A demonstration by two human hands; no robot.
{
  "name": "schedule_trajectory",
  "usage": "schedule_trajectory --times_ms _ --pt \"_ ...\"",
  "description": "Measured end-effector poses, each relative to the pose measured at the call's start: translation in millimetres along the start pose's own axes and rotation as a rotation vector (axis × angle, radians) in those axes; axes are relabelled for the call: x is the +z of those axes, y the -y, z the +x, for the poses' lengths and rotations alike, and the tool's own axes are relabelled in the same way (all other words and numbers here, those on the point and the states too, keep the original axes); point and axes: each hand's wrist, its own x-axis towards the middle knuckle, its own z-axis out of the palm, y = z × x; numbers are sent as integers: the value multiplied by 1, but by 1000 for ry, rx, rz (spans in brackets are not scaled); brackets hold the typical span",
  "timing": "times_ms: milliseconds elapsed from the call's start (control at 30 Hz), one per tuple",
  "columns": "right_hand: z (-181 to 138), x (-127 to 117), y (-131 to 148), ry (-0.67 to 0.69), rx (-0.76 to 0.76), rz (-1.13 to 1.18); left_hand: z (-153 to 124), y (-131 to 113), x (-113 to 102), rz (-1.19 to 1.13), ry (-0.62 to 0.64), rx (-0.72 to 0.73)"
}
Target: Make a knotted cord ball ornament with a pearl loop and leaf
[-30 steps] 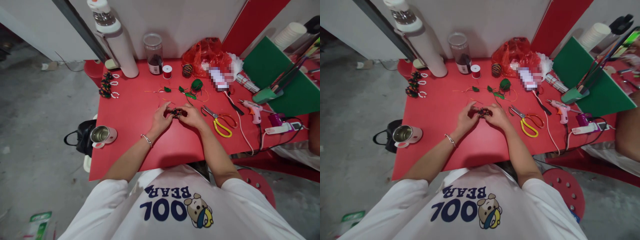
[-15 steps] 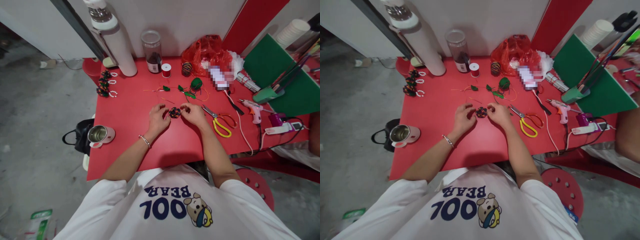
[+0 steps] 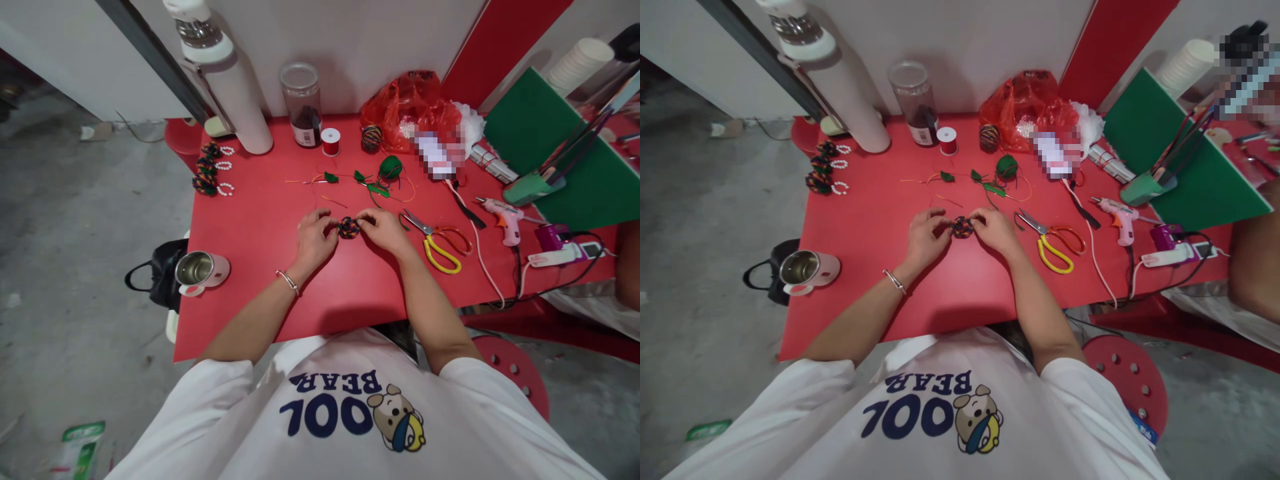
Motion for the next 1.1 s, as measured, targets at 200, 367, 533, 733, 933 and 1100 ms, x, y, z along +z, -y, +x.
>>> schedule_trajectory --times_ms 200,367,533,733,933,1100 --pt "3 5 -8 -84 -15 135 0 2 1 -83 -61 11" --pt "4 6 -9 -143 -15 72 -1 5 1 -236 -160 -41" --pt "3 4 -7 -169 -4 -41 0 5 -2 -335 -238 -74" --pt "3 2 -6 -209 40 -123 4 4 -6 -430 -266 -158" --pt "4 7 -3 -245 6 -145 5 0 -8 -446 -242 -193" --pt "0 8 3 -233 -38 -148 5 3 -7 -437 -242 -179"
